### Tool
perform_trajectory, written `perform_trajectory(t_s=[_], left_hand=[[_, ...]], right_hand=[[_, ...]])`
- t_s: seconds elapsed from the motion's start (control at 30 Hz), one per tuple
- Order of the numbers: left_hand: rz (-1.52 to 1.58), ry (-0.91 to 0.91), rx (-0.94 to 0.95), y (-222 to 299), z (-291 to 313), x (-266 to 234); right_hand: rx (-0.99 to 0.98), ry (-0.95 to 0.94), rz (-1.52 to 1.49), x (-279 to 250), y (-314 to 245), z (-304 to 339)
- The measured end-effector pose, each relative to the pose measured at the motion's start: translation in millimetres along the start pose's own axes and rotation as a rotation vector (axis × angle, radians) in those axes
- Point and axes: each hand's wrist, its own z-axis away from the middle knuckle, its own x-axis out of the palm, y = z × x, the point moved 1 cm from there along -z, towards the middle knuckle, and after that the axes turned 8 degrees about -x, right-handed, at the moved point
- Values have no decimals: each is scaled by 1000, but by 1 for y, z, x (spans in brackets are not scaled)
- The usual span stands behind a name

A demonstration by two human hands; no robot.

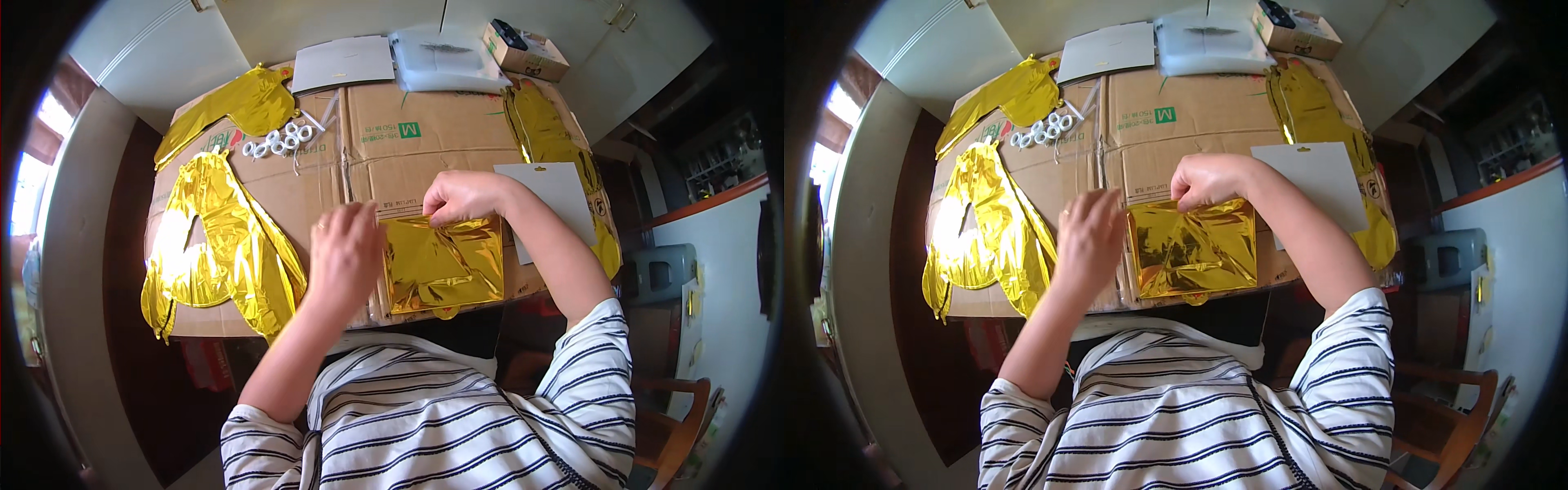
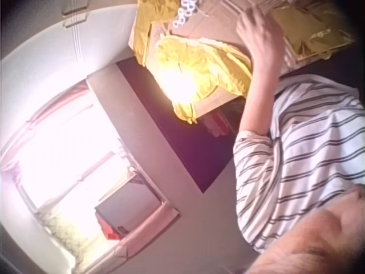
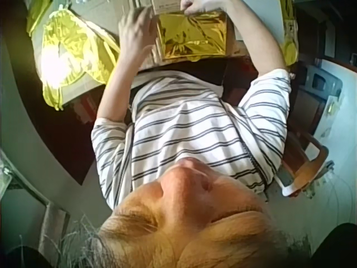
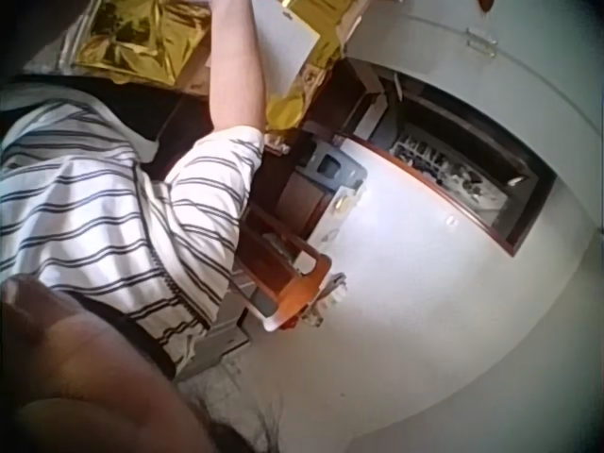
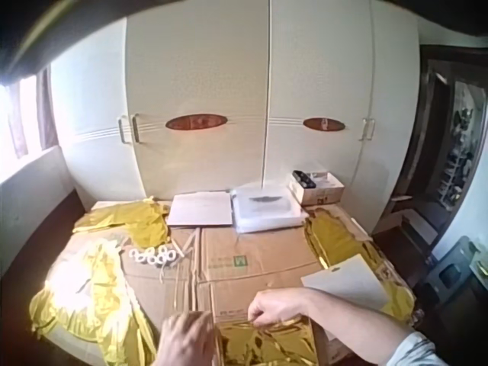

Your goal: Folding gold foil letter balloons on a flat surface for packaging.

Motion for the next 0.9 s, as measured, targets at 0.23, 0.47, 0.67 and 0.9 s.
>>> perform_trajectory(t_s=[0.23,0.47,0.67,0.9], left_hand=[[87,-180,163,40,26,43],[-1,-212,137,27,30,69],[-44,-221,137,29,32,71],[-38,-206,122,31,33,75]], right_hand=[[-4,6,-11,0,2,-5],[37,-54,-25,2,15,-12],[54,-13,18,1,9,-8],[170,188,-171,-5,4,54]])
